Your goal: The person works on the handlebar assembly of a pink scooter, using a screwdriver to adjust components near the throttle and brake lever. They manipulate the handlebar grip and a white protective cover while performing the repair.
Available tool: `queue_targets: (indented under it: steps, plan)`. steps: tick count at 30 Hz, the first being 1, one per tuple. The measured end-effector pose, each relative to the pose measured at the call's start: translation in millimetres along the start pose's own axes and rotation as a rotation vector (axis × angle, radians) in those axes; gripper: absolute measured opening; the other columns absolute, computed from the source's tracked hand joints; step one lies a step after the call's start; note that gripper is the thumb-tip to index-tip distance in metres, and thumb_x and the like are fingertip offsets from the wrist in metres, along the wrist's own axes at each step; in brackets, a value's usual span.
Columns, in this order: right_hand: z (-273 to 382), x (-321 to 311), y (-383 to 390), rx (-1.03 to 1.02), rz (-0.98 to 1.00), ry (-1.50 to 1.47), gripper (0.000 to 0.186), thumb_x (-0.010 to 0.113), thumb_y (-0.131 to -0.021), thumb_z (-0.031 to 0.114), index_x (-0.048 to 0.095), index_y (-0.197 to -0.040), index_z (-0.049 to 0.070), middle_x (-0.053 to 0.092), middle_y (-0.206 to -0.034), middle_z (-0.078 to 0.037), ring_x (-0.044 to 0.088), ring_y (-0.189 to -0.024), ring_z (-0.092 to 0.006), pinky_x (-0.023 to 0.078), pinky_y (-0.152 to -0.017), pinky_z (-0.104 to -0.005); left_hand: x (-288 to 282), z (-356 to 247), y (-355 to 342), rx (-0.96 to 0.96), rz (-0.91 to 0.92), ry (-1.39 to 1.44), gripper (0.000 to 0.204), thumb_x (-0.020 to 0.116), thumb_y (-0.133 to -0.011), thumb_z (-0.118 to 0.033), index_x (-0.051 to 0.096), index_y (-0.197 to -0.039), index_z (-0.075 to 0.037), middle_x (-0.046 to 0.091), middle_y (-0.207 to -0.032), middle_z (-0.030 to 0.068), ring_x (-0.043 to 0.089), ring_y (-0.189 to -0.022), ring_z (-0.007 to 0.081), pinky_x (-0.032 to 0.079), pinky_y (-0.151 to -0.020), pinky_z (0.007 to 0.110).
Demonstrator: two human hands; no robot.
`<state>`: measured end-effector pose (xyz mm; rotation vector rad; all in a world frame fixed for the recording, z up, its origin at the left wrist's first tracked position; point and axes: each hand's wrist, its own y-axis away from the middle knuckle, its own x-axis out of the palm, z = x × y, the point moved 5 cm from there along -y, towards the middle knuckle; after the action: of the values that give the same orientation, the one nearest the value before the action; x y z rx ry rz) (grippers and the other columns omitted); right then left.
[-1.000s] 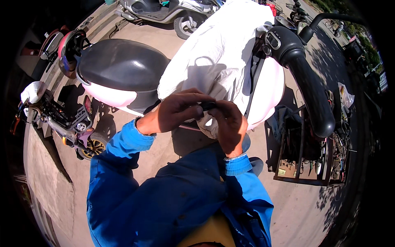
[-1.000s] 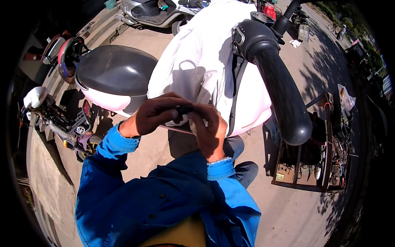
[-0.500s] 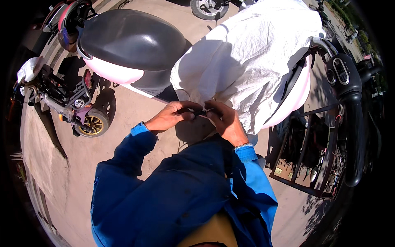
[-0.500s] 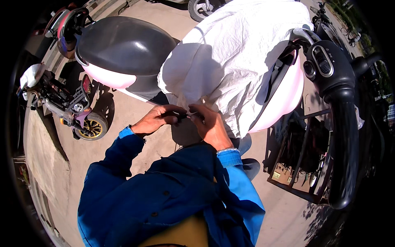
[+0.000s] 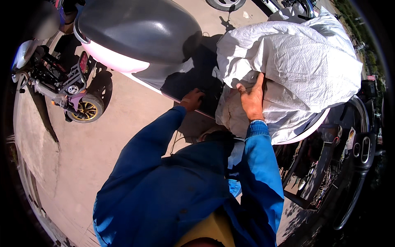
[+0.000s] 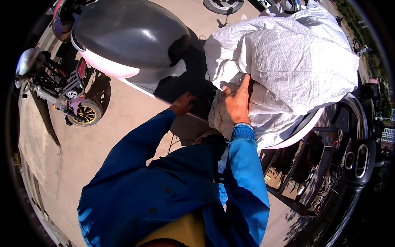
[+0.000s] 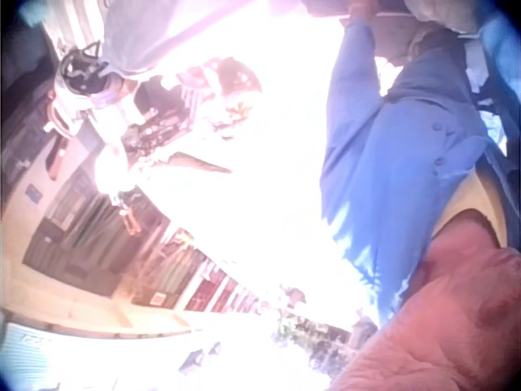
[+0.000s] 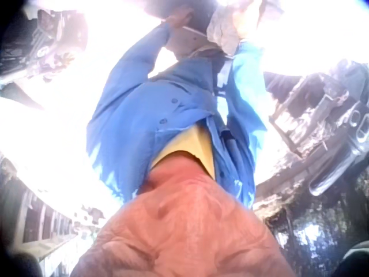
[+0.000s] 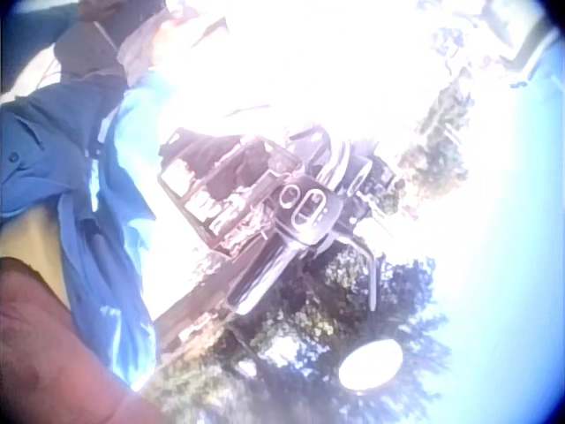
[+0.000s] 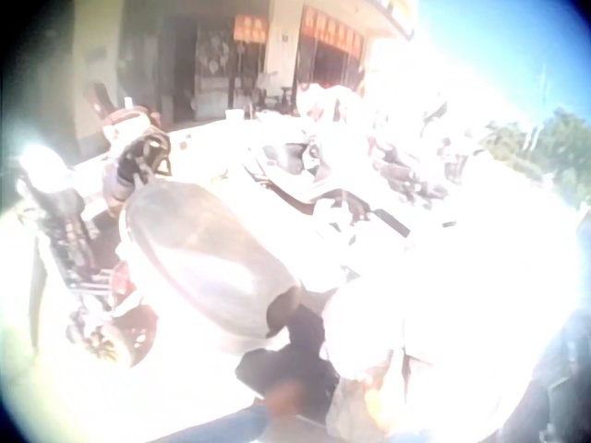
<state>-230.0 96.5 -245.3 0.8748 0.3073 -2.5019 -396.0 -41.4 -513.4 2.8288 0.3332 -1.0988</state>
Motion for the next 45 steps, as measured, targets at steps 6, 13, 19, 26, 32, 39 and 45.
queue_targets:
  steps: [6,13,19,26,32,39,45]
  plan:
    - [-8.4,0.0,1.4,-0.006,-0.025,0.063,0.100,0.081,-0.091,0.023,0.016,-0.159,-0.010,0.031,-0.161,-0.035,0.031,-0.151,-0.0443,0.028,-0.124,-0.0422,30.4,16.2,-38.5,0.018,-0.074,-0.243,0.040,0.067,-0.084,-0.009,0.067,-0.124,-0.015,0.060,-0.124,0.0099,0.056,-0.122,0.0346,0.047,-0.100,0.048]
    - [-12.3,0.8,-1.4,-0.027,-0.028,0.079,0.101,0.082,-0.090,0.026,0.018,-0.158,-0.010,0.034,-0.159,-0.036,0.033,-0.150,-0.0449,0.028,-0.123,-0.0425,38.7,13.8,-47.5,0.143,-0.359,-0.419,0.037,0.060,-0.087,-0.009,0.067,-0.124,-0.014,0.060,-0.127,0.0105,0.055,-0.122,0.0333,0.046,-0.100,0.049]
    - [-8.2,-0.9,-2.4,-0.038,-0.022,0.083,0.100,0.082,-0.090,0.024,0.018,-0.158,-0.010,0.034,-0.159,-0.035,0.032,-0.150,-0.0440,0.027,-0.123,-0.0419,83.1,-15.1,-69.0,0.212,-0.172,-0.097,0.039,0.061,-0.087,-0.009,0.064,-0.126,-0.009,0.062,-0.123,0.0171,0.061,-0.115,0.0390,0.052,-0.096,0.048]
    - [-6.9,0.0,-0.9,-0.022,0.008,-0.043,0.095,0.081,-0.090,0.013,0.018,-0.159,-0.007,0.035,-0.158,-0.035,0.032,-0.151,-0.0399,0.024,-0.124,-0.0404,122.5,3.2,-109.2,0.068,-0.129,-0.062,0.033,0.059,-0.090,-0.011,0.065,-0.123,-0.011,0.063,-0.122,0.0156,0.064,-0.111,0.0382,0.056,-0.091,0.048]
    - [-6.8,2.3,-4.4,0.011,0.015,-0.065,0.091,0.080,-0.090,0.011,0.021,-0.158,-0.006,0.039,-0.155,-0.034,0.037,-0.147,-0.0406,0.028,-0.122,-0.0412,141.6,31.8,-127.1,0.157,-0.175,0.022,0.031,0.058,-0.093,-0.013,0.068,-0.122,-0.013,0.069,-0.119,0.0172,0.066,-0.111,0.0400,0.056,-0.091,0.049]
    - [-7.1,3.7,-0.4,-0.014,-0.036,-0.061,0.088,0.079,-0.091,0.012,0.024,-0.157,-0.005,0.041,-0.154,-0.032,0.039,-0.145,-0.0407,0.029,-0.121,-0.0411,79.2,-3.8,-108.4,0.108,0.095,-0.030,0.028,0.055,-0.095,-0.015,0.069,-0.118,-0.007,0.069,-0.119,0.0209,0.069,-0.105,0.0419,0.057,-0.087,0.050]
    - [-6.2,3.4,-0.8,0.013,0.005,-0.101,0.087,0.079,-0.091,0.012,0.024,-0.157,-0.005,0.041,-0.154,-0.033,0.039,-0.146,-0.0399,0.030,-0.121,-0.0406,109.9,-5.9,-96.8,0.030,0.019,-0.223,0.028,0.059,-0.094,-0.018,0.070,-0.118,-0.007,0.071,-0.119,0.0187,0.071,-0.101,0.0402,0.058,-0.083,0.051]
